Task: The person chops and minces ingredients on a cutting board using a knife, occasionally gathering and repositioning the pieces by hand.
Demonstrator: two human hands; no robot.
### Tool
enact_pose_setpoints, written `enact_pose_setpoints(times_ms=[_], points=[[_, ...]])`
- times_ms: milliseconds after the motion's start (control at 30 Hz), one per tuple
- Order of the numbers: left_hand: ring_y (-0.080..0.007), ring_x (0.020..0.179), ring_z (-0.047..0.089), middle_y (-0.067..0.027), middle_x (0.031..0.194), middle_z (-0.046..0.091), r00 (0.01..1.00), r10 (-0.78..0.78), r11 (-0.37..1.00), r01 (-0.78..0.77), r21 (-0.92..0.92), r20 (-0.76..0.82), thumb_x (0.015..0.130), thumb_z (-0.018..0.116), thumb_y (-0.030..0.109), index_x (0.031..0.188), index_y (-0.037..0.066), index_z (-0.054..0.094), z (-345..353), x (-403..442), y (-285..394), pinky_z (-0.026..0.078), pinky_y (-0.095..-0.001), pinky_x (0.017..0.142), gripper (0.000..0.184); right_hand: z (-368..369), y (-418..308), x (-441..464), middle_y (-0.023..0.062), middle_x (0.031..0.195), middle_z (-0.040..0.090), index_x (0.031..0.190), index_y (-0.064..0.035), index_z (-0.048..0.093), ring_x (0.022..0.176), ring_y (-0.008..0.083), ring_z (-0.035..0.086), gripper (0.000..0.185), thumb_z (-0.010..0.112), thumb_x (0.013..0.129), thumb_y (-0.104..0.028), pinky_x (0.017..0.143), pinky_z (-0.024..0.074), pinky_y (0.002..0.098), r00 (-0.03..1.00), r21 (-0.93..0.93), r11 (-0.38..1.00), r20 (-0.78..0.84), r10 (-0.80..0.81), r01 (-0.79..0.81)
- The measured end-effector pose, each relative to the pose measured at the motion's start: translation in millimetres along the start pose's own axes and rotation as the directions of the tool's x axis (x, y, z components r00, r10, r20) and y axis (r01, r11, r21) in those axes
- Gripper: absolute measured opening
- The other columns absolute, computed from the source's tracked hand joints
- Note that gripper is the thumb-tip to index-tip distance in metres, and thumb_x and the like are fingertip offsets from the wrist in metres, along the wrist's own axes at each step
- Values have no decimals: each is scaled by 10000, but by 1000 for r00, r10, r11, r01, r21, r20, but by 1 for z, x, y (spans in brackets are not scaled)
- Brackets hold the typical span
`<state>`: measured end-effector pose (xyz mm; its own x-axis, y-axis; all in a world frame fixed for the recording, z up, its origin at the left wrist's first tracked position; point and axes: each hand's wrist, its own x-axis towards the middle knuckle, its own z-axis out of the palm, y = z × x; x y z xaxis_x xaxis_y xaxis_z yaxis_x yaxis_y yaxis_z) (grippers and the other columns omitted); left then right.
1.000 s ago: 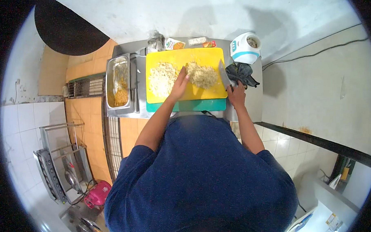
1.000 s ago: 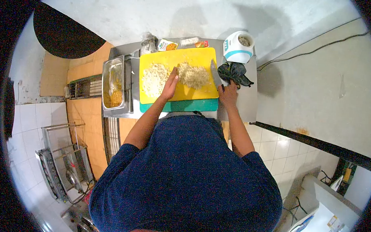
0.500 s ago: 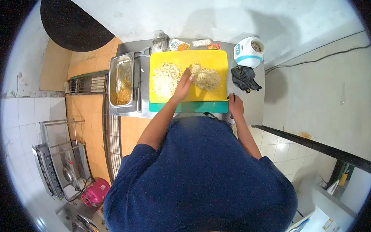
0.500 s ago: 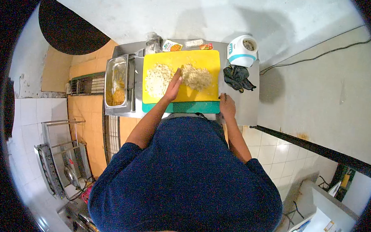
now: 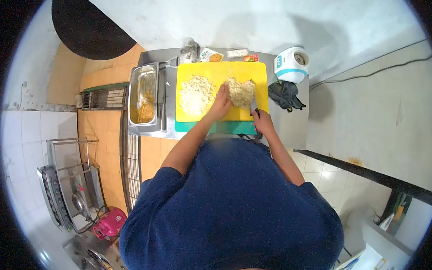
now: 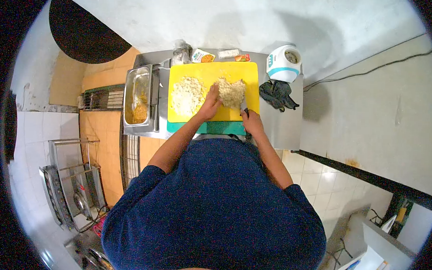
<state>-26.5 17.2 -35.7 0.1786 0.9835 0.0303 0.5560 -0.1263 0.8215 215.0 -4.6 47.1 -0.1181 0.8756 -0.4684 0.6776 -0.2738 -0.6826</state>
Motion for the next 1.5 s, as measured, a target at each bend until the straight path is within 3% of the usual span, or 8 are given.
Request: enact_pose_setpoints(times_ms=[33,133,333,633,1000,1100,1200,1500], points=[[-394,1513,39,-246,1623,81,1000,-5,1000,5,15,15,961,522,193,1564,11,79,0,-1,2,75,-494,1212,770,2,0,5,199,698,657,958,32,630,576,311,672,457,526,986,-413,580,531,433,998,-26,999,-34,-45,44],[-397,1513,27,-242,1628,50,999,-29,998,27,53,33,954,538,216,1566,16,48,1,-3,7,66,-523,1205,809,3,-8,5,211,750,667,972,6,626,698,378,680,443,532,961,-427,638,530,489,959,-361,925,-200,-200,117],[-398,1514,12,-247,1629,31,999,15,996,-19,90,40,953,567,316,1566,15,27,3,-2,5,55,-530,1200,870,-8,-43,-21,217,840,670,994,-30,575,785,414,663,368,538,934,-392,691,521,529,981,-496,866,-124,-151,70],[-399,1513,21,-246,1629,39,997,71,997,-71,33,21,946,577,362,1565,8,28,2,-4,-1,58,-517,1202,900,-21,-48,-33,211,882,678,1045,-44,565,810,405,675,311,563,925,-330,709,538,527,971,-533,835,-92,-219,138],[-385,1517,24,-236,1632,46,999,27,1000,-27,9,44,936,594,365,1568,17,28,-7,-5,10,49,-503,1203,917,-13,-34,-5,220,865,672,962,-39,650,832,417,657,324,578,910,-351,729,522,509,962,-466,864,-85,-259,191],[-360,1522,12,-201,1643,51,999,29,999,-28,-30,20,956,552,431,1570,31,107,-7,-6,12,50,-499,1205,856,-25,-47,-9,220,864,673,937,-34,669,842,417,655,327,581,902,-347,736,520,512,959,-455,868,-92,-266,197],[-392,1515,27,-238,1632,45,999,16,1000,-16,-6,44,932,591,385,1568,14,39,-7,-4,9,52,-504,1204,920,-35,-56,-15,222,858,675,924,-33,676,851,413,655,328,581,899,-346,742,518,515,951,-468,859,-111,-289,206],[-393,1514,38,-242,1629,66,999,51,999,-51,8,8,929,593,359,1567,14,59,-4,-6,7,60,-503,1206,900,5,-31,-7,200,862,684,947,-49,687,821,407,660,323,577,902,-350,722,529,505,950,-460,869,-144,-277,183]])
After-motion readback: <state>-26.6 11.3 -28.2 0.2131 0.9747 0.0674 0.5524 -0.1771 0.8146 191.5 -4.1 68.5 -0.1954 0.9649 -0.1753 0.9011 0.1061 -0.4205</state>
